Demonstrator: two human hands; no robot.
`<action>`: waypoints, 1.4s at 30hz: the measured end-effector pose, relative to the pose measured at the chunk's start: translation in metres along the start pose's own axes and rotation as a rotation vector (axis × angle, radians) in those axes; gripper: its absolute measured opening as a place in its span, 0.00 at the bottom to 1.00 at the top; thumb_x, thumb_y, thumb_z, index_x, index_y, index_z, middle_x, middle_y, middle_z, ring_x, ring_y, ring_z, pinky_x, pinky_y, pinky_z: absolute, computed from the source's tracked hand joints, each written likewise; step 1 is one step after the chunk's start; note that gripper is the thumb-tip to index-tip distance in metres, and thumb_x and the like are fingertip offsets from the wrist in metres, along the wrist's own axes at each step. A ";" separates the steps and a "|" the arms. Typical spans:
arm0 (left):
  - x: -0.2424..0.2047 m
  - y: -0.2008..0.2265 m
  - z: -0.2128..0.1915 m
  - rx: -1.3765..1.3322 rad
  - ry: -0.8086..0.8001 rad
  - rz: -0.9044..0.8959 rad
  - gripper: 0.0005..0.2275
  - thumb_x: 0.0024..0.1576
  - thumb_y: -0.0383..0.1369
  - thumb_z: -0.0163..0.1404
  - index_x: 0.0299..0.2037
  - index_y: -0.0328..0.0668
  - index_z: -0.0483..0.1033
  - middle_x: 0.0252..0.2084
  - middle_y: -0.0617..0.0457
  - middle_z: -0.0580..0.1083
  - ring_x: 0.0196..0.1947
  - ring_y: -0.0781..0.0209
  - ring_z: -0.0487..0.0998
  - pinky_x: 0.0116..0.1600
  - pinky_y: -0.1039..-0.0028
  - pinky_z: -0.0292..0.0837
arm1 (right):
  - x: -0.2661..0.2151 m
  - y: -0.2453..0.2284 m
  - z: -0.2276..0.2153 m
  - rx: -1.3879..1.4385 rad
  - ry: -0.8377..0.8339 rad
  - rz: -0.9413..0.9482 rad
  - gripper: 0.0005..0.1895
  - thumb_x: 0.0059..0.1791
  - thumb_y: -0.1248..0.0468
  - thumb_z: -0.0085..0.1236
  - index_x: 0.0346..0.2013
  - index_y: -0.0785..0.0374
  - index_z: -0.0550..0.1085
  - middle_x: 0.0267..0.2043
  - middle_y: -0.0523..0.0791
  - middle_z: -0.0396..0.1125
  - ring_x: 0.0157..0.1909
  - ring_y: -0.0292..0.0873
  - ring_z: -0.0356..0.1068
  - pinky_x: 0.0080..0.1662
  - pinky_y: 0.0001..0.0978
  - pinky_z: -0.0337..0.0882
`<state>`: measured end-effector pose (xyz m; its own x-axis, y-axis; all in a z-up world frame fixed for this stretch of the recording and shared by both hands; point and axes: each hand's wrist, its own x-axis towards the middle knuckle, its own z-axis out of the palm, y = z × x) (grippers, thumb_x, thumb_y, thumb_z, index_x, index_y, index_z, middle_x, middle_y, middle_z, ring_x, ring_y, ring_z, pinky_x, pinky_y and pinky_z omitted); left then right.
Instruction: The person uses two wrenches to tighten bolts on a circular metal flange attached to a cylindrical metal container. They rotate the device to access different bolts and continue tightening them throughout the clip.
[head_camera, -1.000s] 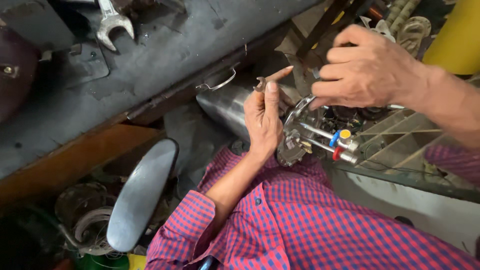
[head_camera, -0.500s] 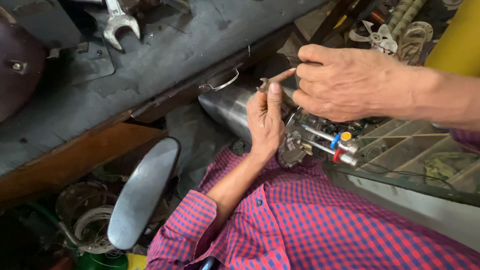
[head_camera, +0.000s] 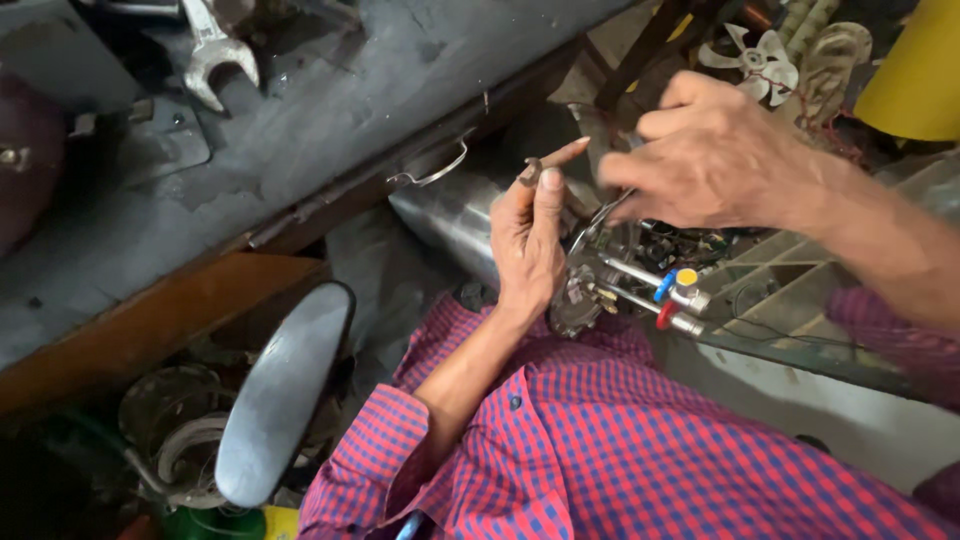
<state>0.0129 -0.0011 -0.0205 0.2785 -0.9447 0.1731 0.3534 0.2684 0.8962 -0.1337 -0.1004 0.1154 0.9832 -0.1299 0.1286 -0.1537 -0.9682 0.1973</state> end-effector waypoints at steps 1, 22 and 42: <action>-0.001 0.001 0.000 0.004 0.008 -0.014 0.17 0.73 0.40 0.42 0.60 0.36 0.77 0.26 0.65 0.64 0.26 0.77 0.58 0.32 0.81 0.52 | -0.004 -0.002 0.005 0.033 0.002 0.044 0.21 0.46 0.41 0.61 0.31 0.54 0.73 0.16 0.39 0.56 0.26 0.41 0.61 0.39 0.37 0.64; 0.007 -0.013 0.004 0.058 0.104 0.055 0.17 0.72 0.40 0.43 0.56 0.35 0.79 0.31 0.62 0.71 0.30 0.75 0.65 0.34 0.79 0.61 | 0.061 -0.034 -0.053 -0.520 -0.476 -0.419 0.10 0.42 0.54 0.53 0.18 0.51 0.74 0.22 0.36 0.69 0.38 0.40 0.67 0.46 0.36 0.61; 0.007 -0.010 0.003 -0.061 0.007 0.131 0.16 0.75 0.39 0.43 0.59 0.34 0.77 0.39 0.65 0.73 0.38 0.75 0.67 0.43 0.77 0.64 | 0.059 -0.025 -0.038 -0.572 -0.389 -0.517 0.12 0.42 0.54 0.50 0.16 0.51 0.72 0.21 0.36 0.65 0.32 0.39 0.64 0.38 0.31 0.61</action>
<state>0.0080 -0.0108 -0.0272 0.3324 -0.8993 0.2840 0.3673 0.4008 0.8393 -0.0752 -0.0754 0.1553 0.8914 0.1320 -0.4335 0.3986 -0.6834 0.6116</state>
